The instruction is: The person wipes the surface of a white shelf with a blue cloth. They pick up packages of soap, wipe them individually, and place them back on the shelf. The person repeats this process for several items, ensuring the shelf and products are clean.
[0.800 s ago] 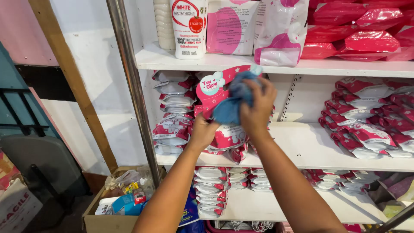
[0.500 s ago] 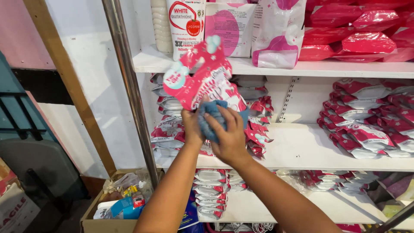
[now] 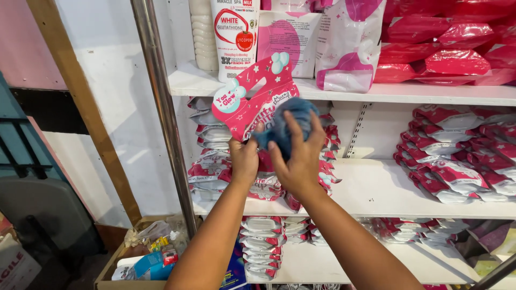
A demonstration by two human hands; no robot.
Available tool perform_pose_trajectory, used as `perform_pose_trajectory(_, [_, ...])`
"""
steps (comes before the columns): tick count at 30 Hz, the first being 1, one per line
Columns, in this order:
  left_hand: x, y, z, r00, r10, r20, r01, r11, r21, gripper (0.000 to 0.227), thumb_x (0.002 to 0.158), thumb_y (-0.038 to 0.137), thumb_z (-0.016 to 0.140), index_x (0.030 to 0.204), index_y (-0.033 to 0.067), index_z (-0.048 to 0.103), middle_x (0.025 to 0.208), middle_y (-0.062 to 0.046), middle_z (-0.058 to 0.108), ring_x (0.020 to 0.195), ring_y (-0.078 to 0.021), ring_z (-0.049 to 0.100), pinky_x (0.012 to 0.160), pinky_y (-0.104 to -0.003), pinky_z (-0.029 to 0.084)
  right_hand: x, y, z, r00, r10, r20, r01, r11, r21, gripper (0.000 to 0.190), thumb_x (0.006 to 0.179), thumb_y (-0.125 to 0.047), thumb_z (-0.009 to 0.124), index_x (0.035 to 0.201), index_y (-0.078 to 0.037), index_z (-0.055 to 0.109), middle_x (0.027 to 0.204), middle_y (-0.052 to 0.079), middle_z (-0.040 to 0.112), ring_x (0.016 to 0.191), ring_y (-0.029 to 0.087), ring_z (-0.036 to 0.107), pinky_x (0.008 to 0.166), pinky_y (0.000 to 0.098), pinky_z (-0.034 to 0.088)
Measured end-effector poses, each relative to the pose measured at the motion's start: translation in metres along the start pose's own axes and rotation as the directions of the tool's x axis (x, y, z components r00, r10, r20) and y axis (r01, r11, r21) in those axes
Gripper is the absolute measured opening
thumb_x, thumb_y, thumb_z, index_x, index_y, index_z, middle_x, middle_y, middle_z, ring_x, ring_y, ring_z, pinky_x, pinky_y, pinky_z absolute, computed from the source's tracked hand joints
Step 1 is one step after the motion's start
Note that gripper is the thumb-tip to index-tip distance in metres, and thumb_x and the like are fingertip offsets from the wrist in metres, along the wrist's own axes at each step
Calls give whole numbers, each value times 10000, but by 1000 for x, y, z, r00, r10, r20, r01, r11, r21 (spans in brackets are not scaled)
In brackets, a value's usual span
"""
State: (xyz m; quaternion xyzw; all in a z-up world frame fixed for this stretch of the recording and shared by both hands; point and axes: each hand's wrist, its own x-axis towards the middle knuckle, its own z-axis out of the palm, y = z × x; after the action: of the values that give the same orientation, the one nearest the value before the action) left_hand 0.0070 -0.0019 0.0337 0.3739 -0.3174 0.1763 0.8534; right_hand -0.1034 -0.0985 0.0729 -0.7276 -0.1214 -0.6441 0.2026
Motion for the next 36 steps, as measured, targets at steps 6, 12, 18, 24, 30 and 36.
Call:
perform_pose_trajectory(6, [7,-8,1,995,-77,58,77,997,2,204,939,170,768,1075,20,746,982,-8,747,837,-70,625,752,-256,490,7,63,11,973,222,57,-227,970,93,519,964,-230,736,1426,-81,552,1465,281,409,1349,433,463,1139,465,374])
perform_pose_trajectory(12, [12,13,14,966,-144,215,153,988,-27,218,920,186,756,1069,29,741,987,-24,758,908,-107,683,833,-272,542,-1,137,-9,594,599,537,-741,147,655,487,1018,-363,638,1365,-27,577,1298,182,628,1163,305,598,1019,485,463])
perform_pose_trajectory(18, [10,32,49,884,-91,459,73,996,55,455,933,229,776,1276,6,576,1139,-69,720,1003,-128,681,893,-310,559,-80,196,-17,526,281,803,-682,-424,596,773,841,-518,707,1434,-56,529,1363,183,656,1255,311,661,1084,487,515])
perform_pose_trajectory(24, [5,27,73,804,483,348,-485,194,853,827,806,500,812,1308,-70,485,1186,-228,584,1103,-381,577,956,-480,478,-74,154,-22,477,524,706,-603,-390,696,650,799,-279,778,1353,-24,555,1208,182,705,1071,319,717,984,484,577])
perform_pose_trajectory(30, [-52,5,78,871,248,424,-488,343,803,420,1006,212,650,1410,148,553,1352,-128,590,1227,-340,532,1081,-459,431,-58,113,-29,590,574,568,-614,-139,777,513,924,-171,758,1348,39,560,1109,114,681,942,226,671,852,384,556])
perform_pose_trajectory(36, [-54,-8,72,876,-8,482,-94,978,188,587,1158,399,417,1644,92,300,1705,-113,321,1604,-278,266,1305,-420,203,-50,64,-30,860,480,171,-420,477,772,724,935,-217,732,1514,-35,336,1406,133,508,1306,244,497,1159,398,393])
